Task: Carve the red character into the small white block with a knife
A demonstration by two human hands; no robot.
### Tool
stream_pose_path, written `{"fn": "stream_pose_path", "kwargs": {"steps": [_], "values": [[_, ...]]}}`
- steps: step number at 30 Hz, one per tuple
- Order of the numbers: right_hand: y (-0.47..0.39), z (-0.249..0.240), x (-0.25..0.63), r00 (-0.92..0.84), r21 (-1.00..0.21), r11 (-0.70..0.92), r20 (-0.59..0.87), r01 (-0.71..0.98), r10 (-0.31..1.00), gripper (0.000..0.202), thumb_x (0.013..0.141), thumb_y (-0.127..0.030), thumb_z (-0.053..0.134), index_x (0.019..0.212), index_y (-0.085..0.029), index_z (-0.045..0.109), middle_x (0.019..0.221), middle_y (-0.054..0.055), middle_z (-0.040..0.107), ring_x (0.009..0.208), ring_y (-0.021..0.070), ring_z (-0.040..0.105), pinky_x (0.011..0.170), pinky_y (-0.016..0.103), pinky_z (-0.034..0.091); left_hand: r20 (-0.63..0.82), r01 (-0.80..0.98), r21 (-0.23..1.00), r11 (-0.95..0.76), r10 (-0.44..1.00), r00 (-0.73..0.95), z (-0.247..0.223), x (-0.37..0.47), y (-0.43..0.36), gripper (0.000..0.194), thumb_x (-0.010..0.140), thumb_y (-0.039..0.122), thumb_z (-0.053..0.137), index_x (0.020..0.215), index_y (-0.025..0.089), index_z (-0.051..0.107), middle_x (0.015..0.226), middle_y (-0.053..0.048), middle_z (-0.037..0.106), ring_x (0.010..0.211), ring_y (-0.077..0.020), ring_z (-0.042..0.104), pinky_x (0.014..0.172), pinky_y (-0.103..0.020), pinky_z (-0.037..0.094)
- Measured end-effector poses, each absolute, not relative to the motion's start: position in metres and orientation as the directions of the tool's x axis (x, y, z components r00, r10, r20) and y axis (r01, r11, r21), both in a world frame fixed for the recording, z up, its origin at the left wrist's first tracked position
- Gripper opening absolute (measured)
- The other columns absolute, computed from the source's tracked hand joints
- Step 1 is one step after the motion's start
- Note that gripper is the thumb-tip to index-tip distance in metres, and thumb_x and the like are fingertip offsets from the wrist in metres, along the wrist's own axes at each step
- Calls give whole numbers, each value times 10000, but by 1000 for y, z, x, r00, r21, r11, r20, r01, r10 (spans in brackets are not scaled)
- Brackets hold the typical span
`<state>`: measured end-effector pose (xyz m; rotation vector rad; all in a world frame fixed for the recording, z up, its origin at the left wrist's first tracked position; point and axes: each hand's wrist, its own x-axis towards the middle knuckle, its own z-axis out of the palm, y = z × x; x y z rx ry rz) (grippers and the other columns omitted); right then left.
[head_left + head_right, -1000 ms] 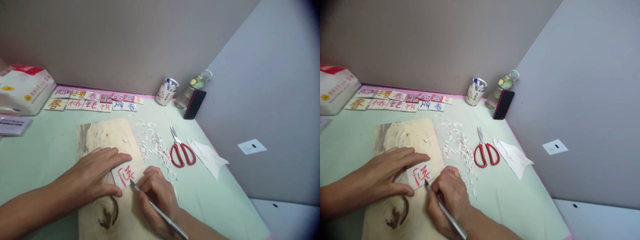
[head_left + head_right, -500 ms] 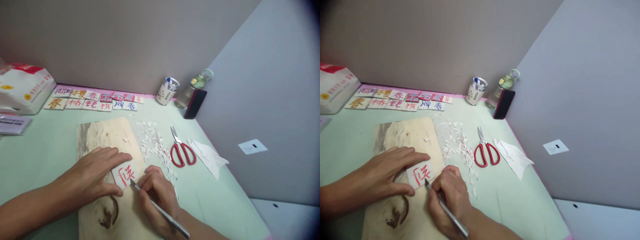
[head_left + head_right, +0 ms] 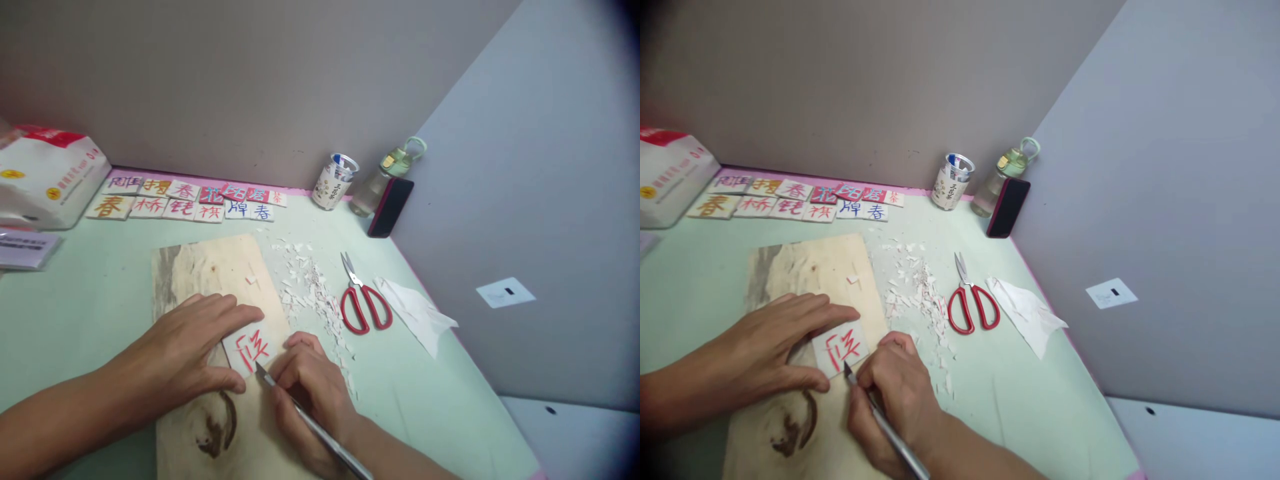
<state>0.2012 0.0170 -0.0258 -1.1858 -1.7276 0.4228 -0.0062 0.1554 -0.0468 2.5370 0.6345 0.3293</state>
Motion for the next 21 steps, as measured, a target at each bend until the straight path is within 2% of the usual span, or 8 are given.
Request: {"fn": "stream_pose_path", "kwargs": {"steps": [7, 11, 16, 21], "values": [[15, -26, 199, 21, -755, 424, 500, 500, 866, 157, 865, -79, 509, 846, -226, 459, 717, -46, 551, 642, 117, 538, 872, 409, 473, 108, 386, 530, -755, 511, 853, -44, -5, 154, 765, 724, 489, 896, 1384, 381, 524, 1229, 24, 672, 1130, -278, 604, 944, -371, 409], [16, -24, 199, -39, -710, 455, 518, 538, 854, 164, 857, -74, 495, 862, -231, 445, 720, -42, 555, 621, 120, 527, 858, 414, 484, 119, 378, 511, -772, 499, 858, -46, -5, 154, 761, 741, 528, 876, 1391, 377, 511, 1257, 7, 663, 1157, -300, 594, 940, -381, 414], [17, -20, 200, -156, -618, 520, 544, 589, 824, 185, 830, -70, 488, 888, -234, 425, 736, -25, 577, 632, 135, 535, 818, 404, 488, 118, 382, 496, -780, 496, 860, -46, -5, 154, 794, 734, 503, 893, 1399, 375, 477, 1280, 2, 652, 1181, -303, 583, 952, -383, 402], [15, -21, 201, -116, -638, 500, 545, 587, 831, 185, 823, -74, 489, 890, -234, 425, 740, -26, 574, 625, 135, 530, 825, 414, 477, 113, 376, 518, -769, 497, 860, -47, -6, 154, 785, 746, 508, 885, 1400, 391, 467, 1273, 9, 647, 1164, -294, 582, 955, -387, 392]]}}
